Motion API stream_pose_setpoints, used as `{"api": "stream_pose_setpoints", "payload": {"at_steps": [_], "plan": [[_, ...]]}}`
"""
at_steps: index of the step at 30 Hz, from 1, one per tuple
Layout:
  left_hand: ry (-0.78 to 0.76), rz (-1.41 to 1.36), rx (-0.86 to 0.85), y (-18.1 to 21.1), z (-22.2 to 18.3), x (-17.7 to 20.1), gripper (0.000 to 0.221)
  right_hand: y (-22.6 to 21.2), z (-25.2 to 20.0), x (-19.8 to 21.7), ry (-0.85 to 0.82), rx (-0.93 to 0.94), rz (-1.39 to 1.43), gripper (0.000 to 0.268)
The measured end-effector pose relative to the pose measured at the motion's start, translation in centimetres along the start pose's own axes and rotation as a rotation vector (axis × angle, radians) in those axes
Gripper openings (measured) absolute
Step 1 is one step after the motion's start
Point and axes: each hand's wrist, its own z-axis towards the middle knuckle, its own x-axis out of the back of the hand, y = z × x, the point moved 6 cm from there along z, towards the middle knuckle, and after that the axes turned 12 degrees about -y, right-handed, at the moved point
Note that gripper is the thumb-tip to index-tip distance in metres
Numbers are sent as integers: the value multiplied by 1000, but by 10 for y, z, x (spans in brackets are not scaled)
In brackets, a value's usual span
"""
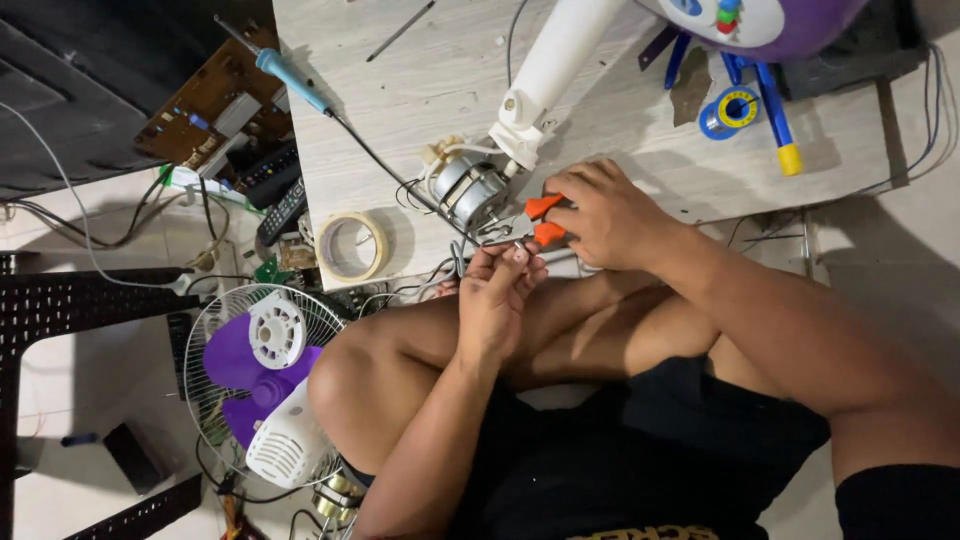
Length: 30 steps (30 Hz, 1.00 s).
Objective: The person is cutting and stripping wires on a fan motor using wire cutters as part of a repair process.
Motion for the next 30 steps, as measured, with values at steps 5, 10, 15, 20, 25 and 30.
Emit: {"api": "stream_pose_setpoints", "payload": {"at_steps": [5,10,15,20,25,30], "plan": [[-341,1145,138,75,-26,-30,35,1,1,0,8,-27,-27,43],[-201,1524,-656,148,27,-51,37,-8,-5,4,-29,-77,58,23],[-197,1848,-433,114,94,-50,71,-12,-6,2,83,-60,-20,25],[-119,1974,-90,95,119,-39,77,-18,-11,13,115,-62,53,23],[-160,2204,253,88,132,-46,84,-14,-3,14,-37,-55,120,20],[-112,2211,326,83,139,-46,86,-8,3,12,-102,-61,145,25]]}}
